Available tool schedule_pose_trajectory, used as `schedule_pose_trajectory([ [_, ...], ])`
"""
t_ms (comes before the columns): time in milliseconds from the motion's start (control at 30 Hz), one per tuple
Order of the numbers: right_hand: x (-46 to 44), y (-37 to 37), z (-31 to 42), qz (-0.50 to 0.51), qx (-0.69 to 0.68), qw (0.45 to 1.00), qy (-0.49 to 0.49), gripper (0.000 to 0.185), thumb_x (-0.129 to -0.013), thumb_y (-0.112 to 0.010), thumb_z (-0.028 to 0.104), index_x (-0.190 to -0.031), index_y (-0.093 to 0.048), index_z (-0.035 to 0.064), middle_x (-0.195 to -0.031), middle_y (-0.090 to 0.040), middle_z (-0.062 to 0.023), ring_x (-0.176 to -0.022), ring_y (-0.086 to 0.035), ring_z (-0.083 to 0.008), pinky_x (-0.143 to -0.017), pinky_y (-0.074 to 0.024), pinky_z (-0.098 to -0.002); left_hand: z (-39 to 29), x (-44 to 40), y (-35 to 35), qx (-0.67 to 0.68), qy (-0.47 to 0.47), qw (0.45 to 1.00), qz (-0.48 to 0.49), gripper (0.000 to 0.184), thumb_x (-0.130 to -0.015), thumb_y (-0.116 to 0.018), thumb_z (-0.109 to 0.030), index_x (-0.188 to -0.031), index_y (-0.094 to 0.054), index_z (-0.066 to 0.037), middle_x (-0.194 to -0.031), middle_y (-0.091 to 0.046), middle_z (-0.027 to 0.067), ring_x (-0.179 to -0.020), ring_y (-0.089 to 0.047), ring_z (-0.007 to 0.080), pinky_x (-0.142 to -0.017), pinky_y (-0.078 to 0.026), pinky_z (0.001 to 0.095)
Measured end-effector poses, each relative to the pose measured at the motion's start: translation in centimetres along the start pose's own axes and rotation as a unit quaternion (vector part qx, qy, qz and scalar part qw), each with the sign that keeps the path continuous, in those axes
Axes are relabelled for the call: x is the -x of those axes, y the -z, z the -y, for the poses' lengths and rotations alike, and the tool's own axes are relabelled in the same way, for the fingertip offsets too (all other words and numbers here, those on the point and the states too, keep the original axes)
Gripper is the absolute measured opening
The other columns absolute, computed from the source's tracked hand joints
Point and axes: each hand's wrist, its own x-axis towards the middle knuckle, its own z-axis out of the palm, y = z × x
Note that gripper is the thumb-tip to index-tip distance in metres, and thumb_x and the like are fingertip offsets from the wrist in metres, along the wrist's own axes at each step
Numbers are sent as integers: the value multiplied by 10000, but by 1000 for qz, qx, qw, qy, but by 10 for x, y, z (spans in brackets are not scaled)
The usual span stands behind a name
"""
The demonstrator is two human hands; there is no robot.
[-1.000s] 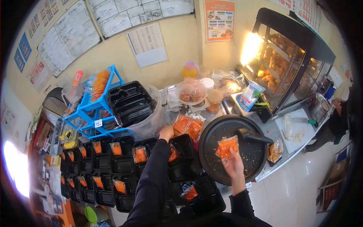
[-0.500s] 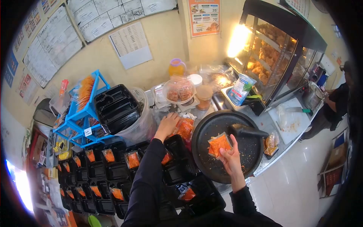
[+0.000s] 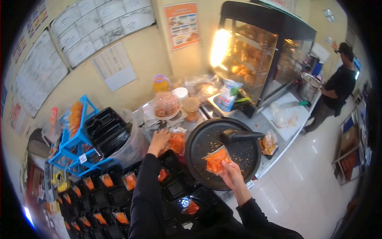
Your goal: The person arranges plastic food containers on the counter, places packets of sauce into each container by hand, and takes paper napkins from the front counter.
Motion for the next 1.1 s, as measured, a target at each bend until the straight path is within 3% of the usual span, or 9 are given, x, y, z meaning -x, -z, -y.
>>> schedule_pose_trajectory([
  [233,21,9,7,-34,123,989,74,246,-918,-602,63,-1122,-606,-74,-1132,-636,-117,-1023,-635,-184,-893,-526,-323,17,27,36,86,50,991,-90,173,-838,-607,-226,-988,-589,-142,-831,-665,98,-859,-638,291,-876,-352,508],
  [333,37,20,14,-79,249,951,164,238,-923,-621,104,-1107,-634,-45,-952,-660,-29,-814,-600,-83,-718,-479,-225,18,48,83,207,114,968,-85,131,-837,-574,-102,-961,-536,-83,-856,-671,121,-870,-641,304,-811,-430,437],
  [467,90,37,44,-147,335,901,234,265,-956,-590,158,-1139,-606,-34,-950,-635,-19,-855,-596,-83,-795,-475,-225,17,79,99,464,49,855,-227,147,-827,-505,46,-944,-498,-43,-875,-681,109,-837,-647,207,-652,-470,294],
  [567,127,68,48,-166,307,911,220,292,-960,-584,158,-1186,-554,-26,-1060,-620,-45,-935,-598,-96,-845,-485,-252,-6,117,138,622,159,750,-159,134,-868,-468,55,-959,-504,-37,-966,-681,97,-900,-636,145,-689,-480,257],
  [633,142,88,37,-196,217,936,198,303,-967,-543,158,-1220,-508,-6,-1120,-609,-81,-967,-620,-162,-876,-503,-315,-39,140,165,666,240,700,-98,215,-921,-449,20,-1090,-574,-28,-1056,-672,120,-935,-661,161,-800,-533,282],
  [733,151,93,11,-272,14,948,163,372,-929,-519,171,-1265,-493,13,-1090,-624,-102,-944,-634,-238,-828,-528,-388,-89,169,158,825,195,528,-50,227,-941,-496,-28,-1136,-602,20,-1074,-680,142,-944,-684,224,-842,-563,366],
  [833,147,143,-16,-83,-61,994,-29,446,-873,-540,244,-1264,-494,36,-1014,-614,-83,-879,-594,-230,-746,-507,-366,-132,178,128,879,158,449,0,302,-973,-462,-148,-1164,-589,49,-1114,-663,167,-1005,-667,242,-895,-539,371],
  [900,133,137,-25,-122,-82,983,-109,470,-844,-532,249,-1262,-503,35,-966,-611,-85,-819,-574,-223,-685,-485,-354,-158,169,118,928,72,365,-16,424,-983,-451,-257,-1252,-543,56,-1178,-635,186,-1085,-631,248,-951,-502,364],
  [1100,110,139,-25,-98,-135,966,-197,437,-839,-483,234,-1209,-549,11,-952,-618,-102,-798,-569,-224,-646,-477,-348,-133,88,59,904,139,404,-17,526,-966,-478,-344,-1333,-494,32,-1238,-597,133,-1163,-558,198,-993,-435,331],
])
